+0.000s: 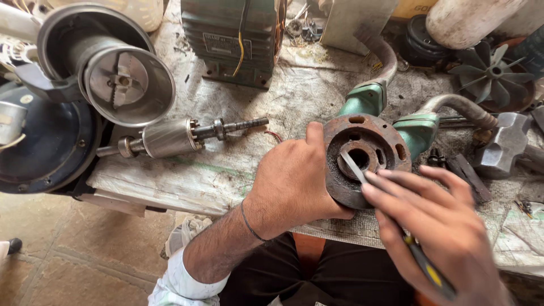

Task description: The person holds a rusty circular pump housing cover on a cluttered workbench and uses a flat screwdriver-like tool to scrape rust and debris from its recessed center and inner ring, working around the surface with one hand while steadying the part with the other.

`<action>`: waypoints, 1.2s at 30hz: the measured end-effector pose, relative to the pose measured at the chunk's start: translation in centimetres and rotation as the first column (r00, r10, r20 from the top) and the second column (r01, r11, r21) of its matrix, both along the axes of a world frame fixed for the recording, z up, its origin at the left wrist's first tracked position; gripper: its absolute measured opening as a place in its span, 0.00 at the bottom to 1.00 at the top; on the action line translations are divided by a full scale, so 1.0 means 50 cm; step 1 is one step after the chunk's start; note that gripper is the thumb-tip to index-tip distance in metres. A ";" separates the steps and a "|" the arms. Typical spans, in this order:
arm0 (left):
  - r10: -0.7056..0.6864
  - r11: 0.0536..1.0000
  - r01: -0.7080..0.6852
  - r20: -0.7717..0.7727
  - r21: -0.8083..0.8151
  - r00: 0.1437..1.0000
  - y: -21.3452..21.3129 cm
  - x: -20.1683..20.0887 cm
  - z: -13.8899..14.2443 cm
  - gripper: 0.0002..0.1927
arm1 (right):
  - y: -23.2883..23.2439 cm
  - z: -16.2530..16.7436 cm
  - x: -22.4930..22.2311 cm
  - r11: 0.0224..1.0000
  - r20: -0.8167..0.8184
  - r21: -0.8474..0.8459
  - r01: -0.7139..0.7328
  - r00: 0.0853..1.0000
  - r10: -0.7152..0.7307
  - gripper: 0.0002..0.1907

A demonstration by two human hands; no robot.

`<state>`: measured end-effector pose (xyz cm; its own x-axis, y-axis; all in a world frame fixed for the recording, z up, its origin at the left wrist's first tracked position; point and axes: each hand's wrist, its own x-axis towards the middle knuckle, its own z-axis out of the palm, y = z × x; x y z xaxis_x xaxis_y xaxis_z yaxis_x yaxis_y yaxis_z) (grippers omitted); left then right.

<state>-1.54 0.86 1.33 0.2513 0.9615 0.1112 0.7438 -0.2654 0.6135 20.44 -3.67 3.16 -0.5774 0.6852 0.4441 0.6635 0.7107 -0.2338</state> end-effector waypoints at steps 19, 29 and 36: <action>-0.014 1.000 0.014 0.037 0.017 0.999 -0.002 -0.003 -0.002 0.54 | -0.002 -0.014 0.010 0.999 0.052 0.048 0.023 0.998 -0.026 0.15; -0.024 1.000 0.024 0.028 0.010 0.999 0.001 -0.003 -0.003 0.53 | -0.004 0.018 -0.040 0.995 0.085 0.092 0.032 0.996 -0.040 0.16; -0.002 1.000 0.002 0.021 0.021 1.000 -0.001 -0.002 -0.001 0.52 | -0.003 -0.009 -0.041 0.986 0.113 0.160 0.035 0.992 -0.054 0.17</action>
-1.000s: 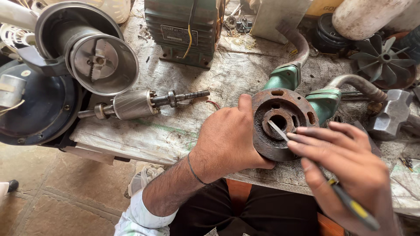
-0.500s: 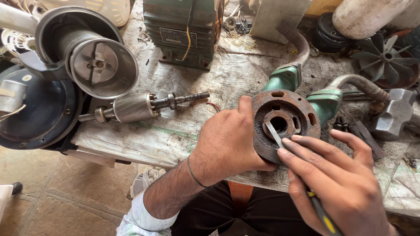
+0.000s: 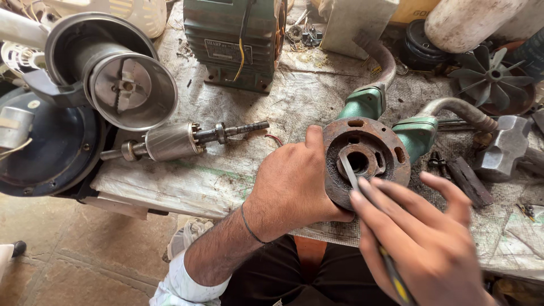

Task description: The person holds a rusty circular pump housing cover on a cluttered workbench and uses a flat screwdriver-like tool to scrape rust and debris from its recessed center and inner ring, working around the surface with one hand while steadying the part with the other.

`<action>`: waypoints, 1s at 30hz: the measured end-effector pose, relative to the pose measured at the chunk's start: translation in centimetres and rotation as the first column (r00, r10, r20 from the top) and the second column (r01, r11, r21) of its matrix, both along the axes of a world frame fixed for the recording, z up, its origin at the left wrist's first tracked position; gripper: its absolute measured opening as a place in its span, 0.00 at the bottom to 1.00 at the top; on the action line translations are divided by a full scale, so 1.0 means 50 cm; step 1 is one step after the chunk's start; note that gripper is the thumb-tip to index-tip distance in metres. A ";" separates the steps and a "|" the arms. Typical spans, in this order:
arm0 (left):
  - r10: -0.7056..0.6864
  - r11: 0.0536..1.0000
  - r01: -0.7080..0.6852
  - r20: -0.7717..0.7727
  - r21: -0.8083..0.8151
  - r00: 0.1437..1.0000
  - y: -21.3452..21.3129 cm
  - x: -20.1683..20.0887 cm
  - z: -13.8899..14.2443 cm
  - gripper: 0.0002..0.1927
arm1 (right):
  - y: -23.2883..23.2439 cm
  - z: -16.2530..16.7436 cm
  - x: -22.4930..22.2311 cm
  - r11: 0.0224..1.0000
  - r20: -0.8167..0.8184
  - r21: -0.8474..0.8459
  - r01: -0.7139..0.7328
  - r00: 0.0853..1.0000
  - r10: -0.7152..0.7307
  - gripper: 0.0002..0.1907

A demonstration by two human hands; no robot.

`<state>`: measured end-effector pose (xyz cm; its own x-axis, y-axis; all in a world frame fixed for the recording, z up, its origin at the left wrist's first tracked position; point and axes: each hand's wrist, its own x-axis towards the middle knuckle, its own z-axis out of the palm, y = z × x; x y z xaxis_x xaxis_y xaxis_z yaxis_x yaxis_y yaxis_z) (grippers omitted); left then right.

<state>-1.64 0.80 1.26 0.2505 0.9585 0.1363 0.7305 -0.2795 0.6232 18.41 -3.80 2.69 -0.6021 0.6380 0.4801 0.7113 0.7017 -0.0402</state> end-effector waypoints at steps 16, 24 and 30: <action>-0.009 1.000 0.009 0.012 -0.014 1.000 0.000 -0.001 0.003 0.52 | 0.001 0.004 0.008 0.998 -0.029 -0.057 -0.025 0.999 0.023 0.18; 0.002 0.999 -0.002 0.005 -0.050 1.000 -0.001 -0.002 -0.001 0.50 | -0.001 -0.003 0.013 0.998 -0.032 -0.052 -0.041 0.999 0.039 0.17; -0.004 1.000 0.004 0.001 -0.003 1.000 -0.002 -0.002 0.000 0.53 | -0.009 -0.019 0.033 0.998 -0.051 -0.065 -0.026 0.998 0.023 0.18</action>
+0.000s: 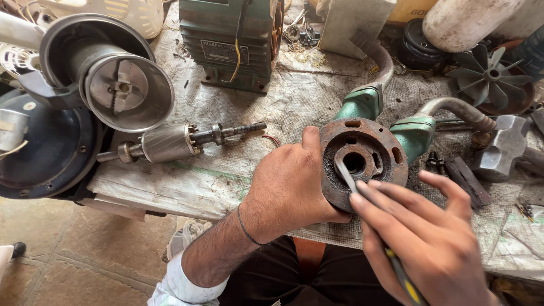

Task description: The person holds a rusty circular pump housing cover on a cluttered workbench and uses a flat screwdriver-like tool to scrape rust and debris from its recessed center and inner ring, working around the surface with one hand while steadying the part with the other.

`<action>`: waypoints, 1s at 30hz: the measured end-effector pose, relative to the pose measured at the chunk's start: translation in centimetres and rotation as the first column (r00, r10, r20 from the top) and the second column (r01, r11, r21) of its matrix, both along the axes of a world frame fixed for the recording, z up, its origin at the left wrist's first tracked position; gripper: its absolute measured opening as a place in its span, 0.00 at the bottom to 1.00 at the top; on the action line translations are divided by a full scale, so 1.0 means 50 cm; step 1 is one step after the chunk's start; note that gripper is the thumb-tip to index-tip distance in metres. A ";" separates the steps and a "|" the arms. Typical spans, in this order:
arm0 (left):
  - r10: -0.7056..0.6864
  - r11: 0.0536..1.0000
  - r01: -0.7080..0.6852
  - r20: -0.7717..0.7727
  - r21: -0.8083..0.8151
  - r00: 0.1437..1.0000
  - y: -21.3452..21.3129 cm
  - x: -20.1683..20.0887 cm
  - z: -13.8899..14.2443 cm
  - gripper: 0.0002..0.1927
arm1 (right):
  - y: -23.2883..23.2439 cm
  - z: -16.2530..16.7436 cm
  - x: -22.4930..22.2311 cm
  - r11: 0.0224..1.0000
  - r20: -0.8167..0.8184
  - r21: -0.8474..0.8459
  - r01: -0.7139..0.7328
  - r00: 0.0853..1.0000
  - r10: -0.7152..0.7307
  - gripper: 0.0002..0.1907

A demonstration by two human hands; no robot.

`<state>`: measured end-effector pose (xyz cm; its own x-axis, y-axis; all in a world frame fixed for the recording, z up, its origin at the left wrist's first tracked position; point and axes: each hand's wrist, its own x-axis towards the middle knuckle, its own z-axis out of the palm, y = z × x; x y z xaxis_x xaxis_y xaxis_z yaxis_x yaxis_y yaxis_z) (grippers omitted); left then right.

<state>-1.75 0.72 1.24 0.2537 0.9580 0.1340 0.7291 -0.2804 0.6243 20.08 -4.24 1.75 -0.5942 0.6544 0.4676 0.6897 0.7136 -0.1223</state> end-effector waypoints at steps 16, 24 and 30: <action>0.000 0.999 0.000 -0.003 -0.038 1.000 0.001 0.001 0.001 0.53 | 0.004 0.036 -0.042 1.000 -0.021 0.019 0.025 0.999 -0.024 0.15; 0.002 1.000 -0.002 0.012 -0.023 1.000 0.001 0.001 0.000 0.51 | 0.007 0.037 -0.048 0.996 0.016 0.088 0.004 1.000 -0.006 0.16; -0.010 1.000 0.010 0.020 -0.003 1.000 0.001 -0.001 0.001 0.50 | 0.001 0.027 -0.040 0.999 -0.045 0.041 0.026 0.999 -0.024 0.14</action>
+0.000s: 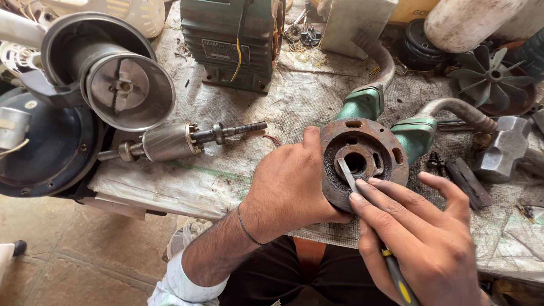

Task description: The person holds a rusty circular pump housing cover on a cluttered workbench and uses a flat screwdriver-like tool to scrape rust and debris from its recessed center and inner ring, working around the surface with one hand while steadying the part with the other.

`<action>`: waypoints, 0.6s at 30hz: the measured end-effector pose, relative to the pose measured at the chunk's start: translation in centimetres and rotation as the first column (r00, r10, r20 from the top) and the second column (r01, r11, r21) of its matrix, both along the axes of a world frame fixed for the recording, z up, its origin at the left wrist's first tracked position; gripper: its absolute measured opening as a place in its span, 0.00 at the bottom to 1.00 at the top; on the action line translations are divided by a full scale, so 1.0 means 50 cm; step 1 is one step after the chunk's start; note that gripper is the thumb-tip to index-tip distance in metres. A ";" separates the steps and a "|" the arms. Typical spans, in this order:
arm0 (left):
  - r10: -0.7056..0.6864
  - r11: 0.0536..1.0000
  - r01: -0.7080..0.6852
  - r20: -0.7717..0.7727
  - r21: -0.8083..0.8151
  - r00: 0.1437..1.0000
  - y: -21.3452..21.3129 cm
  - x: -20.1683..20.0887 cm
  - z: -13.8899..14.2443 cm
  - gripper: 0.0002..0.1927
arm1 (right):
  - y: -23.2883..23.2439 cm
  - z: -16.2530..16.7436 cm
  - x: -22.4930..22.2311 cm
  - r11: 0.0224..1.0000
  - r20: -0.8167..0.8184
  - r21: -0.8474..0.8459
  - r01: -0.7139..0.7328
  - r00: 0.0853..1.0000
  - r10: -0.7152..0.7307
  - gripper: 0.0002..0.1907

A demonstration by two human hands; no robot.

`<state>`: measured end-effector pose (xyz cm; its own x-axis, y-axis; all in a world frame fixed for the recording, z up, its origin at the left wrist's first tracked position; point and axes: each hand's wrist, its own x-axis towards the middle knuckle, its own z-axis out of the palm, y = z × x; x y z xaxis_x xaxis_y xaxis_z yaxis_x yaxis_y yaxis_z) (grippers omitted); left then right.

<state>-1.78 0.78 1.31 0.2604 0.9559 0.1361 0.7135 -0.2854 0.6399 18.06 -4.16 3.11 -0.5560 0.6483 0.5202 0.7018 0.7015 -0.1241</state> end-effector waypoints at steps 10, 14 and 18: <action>0.016 1.000 -0.016 -0.007 0.003 1.000 -0.001 0.001 -0.004 0.49 | -0.010 -0.053 0.032 1.000 -0.005 -0.009 0.024 1.000 -0.024 0.16; 0.020 1.000 -0.020 -0.004 0.013 1.000 -0.001 0.001 -0.005 0.49 | -0.010 -0.048 0.012 0.999 0.025 0.029 0.024 0.999 -0.025 0.17; 0.011 1.000 -0.011 -0.002 -0.001 1.000 -0.001 0.001 -0.003 0.50 | -0.015 -0.001 -0.017 0.997 0.028 -0.014 0.082 0.996 -0.081 0.16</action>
<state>-1.73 0.74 1.16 0.2496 0.9589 0.1351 0.7178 -0.2768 0.6388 17.23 -4.90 3.06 -0.5152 0.6996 0.4951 0.7598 0.6401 -0.1138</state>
